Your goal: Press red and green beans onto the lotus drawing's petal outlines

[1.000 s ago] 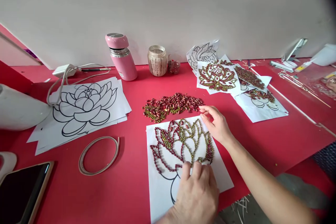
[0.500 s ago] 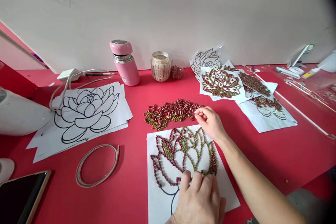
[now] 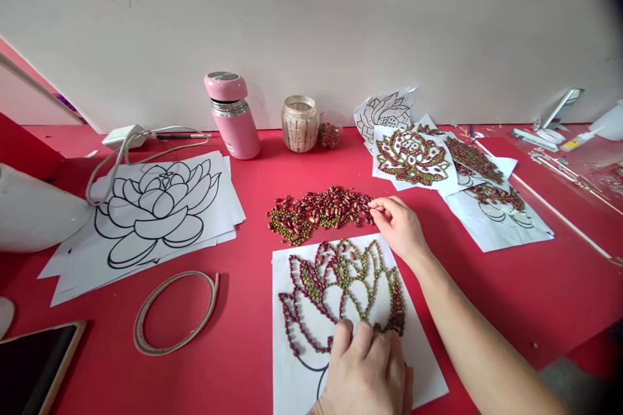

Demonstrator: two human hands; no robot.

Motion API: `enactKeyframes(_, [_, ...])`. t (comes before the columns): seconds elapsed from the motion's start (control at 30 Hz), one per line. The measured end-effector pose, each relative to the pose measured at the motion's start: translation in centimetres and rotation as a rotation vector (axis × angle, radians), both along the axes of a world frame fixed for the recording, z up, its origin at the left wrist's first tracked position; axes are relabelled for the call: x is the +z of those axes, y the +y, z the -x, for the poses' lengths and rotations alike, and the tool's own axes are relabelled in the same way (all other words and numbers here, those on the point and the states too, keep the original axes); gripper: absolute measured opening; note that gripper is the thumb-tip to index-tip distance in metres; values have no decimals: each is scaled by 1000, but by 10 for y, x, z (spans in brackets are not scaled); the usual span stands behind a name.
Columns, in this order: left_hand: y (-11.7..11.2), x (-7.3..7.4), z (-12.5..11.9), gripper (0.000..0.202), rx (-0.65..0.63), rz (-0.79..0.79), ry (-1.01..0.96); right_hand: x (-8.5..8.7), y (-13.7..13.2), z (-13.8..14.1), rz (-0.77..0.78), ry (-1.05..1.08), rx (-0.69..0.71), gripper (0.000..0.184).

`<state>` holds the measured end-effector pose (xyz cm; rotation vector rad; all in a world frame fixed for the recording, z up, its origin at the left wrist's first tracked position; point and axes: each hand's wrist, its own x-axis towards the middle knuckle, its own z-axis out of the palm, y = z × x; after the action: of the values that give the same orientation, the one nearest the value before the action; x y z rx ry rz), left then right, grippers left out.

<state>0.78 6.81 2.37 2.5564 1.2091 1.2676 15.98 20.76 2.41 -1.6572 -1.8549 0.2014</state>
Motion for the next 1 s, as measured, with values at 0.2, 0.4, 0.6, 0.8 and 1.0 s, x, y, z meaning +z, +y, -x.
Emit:
enactKeyframes(0.2, [-3, -3, 4, 18, -58, 53, 16, 1, 4, 1, 43, -38, 1, 13])
enactKeyframes(0.4, [-4, -4, 4, 19, -47, 62, 13, 1, 6, 2, 58, -15, -15, 13])
enactKeyframes(0.6, [-1, -5, 1, 20, 19, 36, 12, 2, 10, -5, 57, -17, -65, 14])
enactKeyframes(0.8, [-2, -11, 1, 19, 52, 59, 148, -1, 14, -5, 106, -15, -28, 16])
enactKeyframes(1.0, [-3, -14, 0, 17, 83, 79, 141, -4, 13, -7, 126, 0, 3, 15])
